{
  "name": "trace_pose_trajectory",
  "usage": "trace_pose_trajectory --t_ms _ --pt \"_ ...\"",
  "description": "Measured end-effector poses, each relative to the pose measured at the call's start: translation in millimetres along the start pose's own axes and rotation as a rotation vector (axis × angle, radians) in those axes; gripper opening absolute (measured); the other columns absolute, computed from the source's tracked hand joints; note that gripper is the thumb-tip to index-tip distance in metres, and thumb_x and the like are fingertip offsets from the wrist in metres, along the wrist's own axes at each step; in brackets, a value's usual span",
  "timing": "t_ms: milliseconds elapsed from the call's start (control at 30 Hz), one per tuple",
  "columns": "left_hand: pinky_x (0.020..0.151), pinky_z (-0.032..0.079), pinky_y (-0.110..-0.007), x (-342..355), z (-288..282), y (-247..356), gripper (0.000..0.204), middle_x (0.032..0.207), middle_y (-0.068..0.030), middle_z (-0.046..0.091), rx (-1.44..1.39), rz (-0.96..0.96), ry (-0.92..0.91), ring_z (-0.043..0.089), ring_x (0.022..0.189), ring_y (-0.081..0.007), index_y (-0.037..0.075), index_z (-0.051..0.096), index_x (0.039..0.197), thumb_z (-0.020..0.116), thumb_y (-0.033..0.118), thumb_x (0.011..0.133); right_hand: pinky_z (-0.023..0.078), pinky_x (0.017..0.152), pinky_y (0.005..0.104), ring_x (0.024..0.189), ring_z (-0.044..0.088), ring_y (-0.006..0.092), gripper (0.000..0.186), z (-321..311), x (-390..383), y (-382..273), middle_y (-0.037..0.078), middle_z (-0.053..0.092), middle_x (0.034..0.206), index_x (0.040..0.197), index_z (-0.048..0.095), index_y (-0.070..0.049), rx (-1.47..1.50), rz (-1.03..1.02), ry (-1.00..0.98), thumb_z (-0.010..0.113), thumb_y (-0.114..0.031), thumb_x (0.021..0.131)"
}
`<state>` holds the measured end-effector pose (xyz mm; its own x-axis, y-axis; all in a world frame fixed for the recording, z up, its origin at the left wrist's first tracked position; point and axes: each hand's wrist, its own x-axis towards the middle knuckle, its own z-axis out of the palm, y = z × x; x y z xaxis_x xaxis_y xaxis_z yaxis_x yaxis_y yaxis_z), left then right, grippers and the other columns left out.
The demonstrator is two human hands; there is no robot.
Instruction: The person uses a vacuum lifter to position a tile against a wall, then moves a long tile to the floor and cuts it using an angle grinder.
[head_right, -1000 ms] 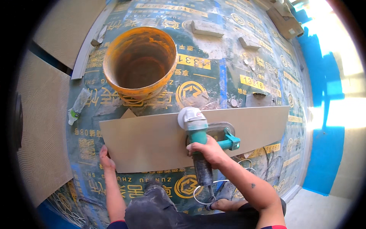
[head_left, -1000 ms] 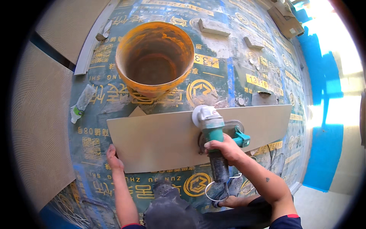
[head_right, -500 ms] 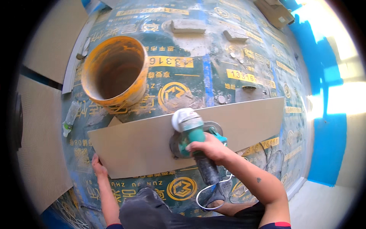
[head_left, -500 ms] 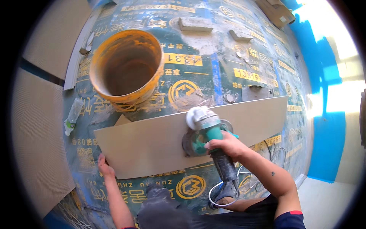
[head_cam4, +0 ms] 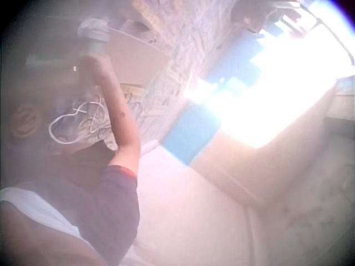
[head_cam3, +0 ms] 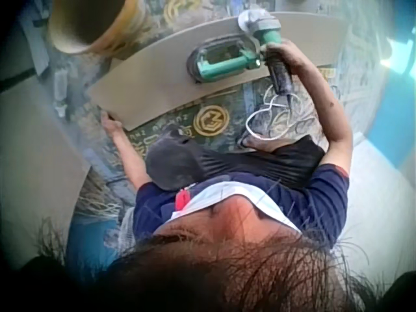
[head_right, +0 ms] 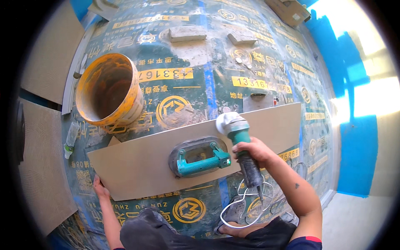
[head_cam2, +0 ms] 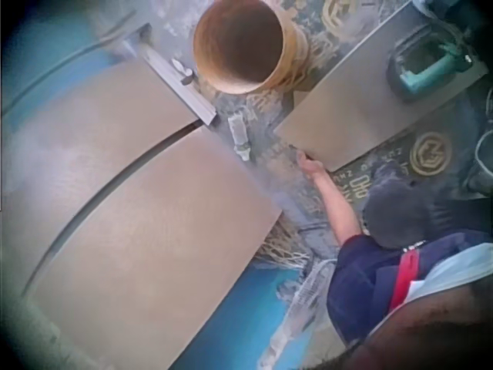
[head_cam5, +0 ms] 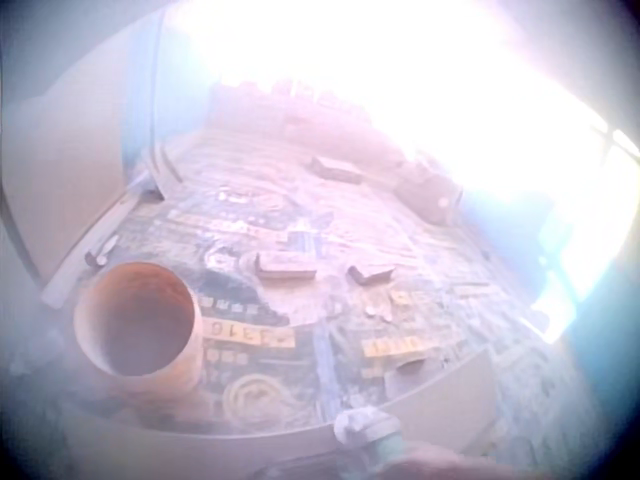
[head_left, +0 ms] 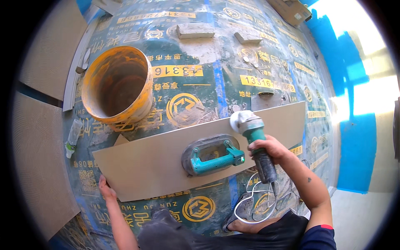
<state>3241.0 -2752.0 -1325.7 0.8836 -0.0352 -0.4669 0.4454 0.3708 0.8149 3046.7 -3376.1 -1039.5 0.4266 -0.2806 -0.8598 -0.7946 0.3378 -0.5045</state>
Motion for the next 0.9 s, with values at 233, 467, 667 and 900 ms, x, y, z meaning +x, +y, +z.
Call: trace_pose_trajectory --t_ms 233,467,667,900 --pt "0.094 0.048 -0.035 -7.4 23.6 11.0 0.031 0.117 -0.0076 0.064 0.059 -0.006 0.068 0.060 0.109 -0.0211 0.001 0.060 0.121 0.050 0.023 0.101 0.056 0.068 0.0340 0.073 0.066 0.0189 0.032 -52.7 5.3 15.9 0.009 0.066 0.084 0.099 0.060 -0.001 0.093 -0.042 -0.016 0.074 -0.021 0.079" --pt "0.093 0.048 -0.036 10.4 21.1 37.1 0.031 0.116 -0.0093 0.064 0.490 0.009 0.201 0.061 0.108 -0.0220 0.000 0.059 0.123 0.049 0.021 0.102 0.050 0.074 0.0296 0.078 0.063 0.0145 0.038 -18.6 27.7 25.3 0.008 0.065 0.086 0.103 0.061 0.000 -0.088 -0.233 -0.250 0.077 -0.021 0.076" --pt "0.097 0.045 -0.039 -10.8 147.3 78.0 0.034 0.118 -0.0149 0.063 1.197 0.589 0.280 0.059 0.111 -0.0279 -0.006 0.058 0.120 0.052 0.022 0.101 0.052 0.072 0.0311 0.076 0.063 0.0158 0.039 -53.1 35.3 32.4 0.007 0.062 0.086 0.105 0.057 0.000 -0.081 -0.268 -0.249 0.077 -0.016 0.075" --pt "0.101 0.044 -0.043 -61.5 338.3 99.6 0.032 0.119 -0.0210 0.061 1.643 0.692 -0.558 0.056 0.114 -0.0384 0.000 0.062 0.116 0.064 0.020 0.091 0.054 0.066 0.0311 0.069 0.065 0.0166 0.029 -123.4 26.0 39.1 0.008 0.064 0.079 0.095 0.059 -0.002 0.069 -0.241 -0.033 0.075 -0.017 0.076"
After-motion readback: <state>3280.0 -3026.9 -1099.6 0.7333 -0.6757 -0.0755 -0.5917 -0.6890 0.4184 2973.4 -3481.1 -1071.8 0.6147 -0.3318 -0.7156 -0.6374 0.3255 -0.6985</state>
